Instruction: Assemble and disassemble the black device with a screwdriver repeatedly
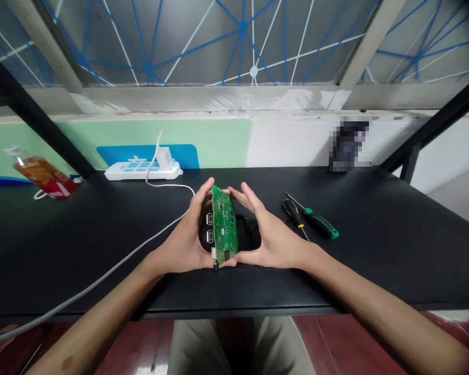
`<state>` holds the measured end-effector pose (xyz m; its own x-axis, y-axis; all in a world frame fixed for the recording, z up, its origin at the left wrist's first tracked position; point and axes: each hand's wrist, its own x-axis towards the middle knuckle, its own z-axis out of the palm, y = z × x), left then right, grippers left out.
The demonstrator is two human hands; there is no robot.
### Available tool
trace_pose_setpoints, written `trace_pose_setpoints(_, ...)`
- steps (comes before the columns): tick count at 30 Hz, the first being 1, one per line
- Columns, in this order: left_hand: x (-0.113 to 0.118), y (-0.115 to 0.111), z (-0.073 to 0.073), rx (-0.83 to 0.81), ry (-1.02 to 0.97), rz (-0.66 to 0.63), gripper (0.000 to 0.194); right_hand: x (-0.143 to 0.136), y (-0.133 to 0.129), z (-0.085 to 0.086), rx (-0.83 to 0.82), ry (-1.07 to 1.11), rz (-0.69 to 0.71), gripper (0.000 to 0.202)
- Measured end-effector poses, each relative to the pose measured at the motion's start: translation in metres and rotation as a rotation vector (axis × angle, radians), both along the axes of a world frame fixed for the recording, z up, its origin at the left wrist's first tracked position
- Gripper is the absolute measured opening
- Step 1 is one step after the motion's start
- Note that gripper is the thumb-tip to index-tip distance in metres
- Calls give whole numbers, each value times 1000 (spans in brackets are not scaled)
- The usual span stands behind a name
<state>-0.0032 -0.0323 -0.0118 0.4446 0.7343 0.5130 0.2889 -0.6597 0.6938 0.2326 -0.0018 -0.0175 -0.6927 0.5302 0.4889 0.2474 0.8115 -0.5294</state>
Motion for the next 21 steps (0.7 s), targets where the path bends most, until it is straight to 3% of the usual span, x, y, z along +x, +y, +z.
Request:
trace_pose_setpoints(5, -1, 1, -3, -57, -30, -18, 137, 1, 2, -1, -11, 42, 27, 131)
trace_pose_setpoints(10, -3, 2, -4, -68, -36, -73, 136, 6, 4, -1, -18, 39, -49, 132)
trace_pose_setpoints(21, -8, 11, -11, 88, -31, 79, 129, 13, 11, -2, 64, 14, -216, 131)
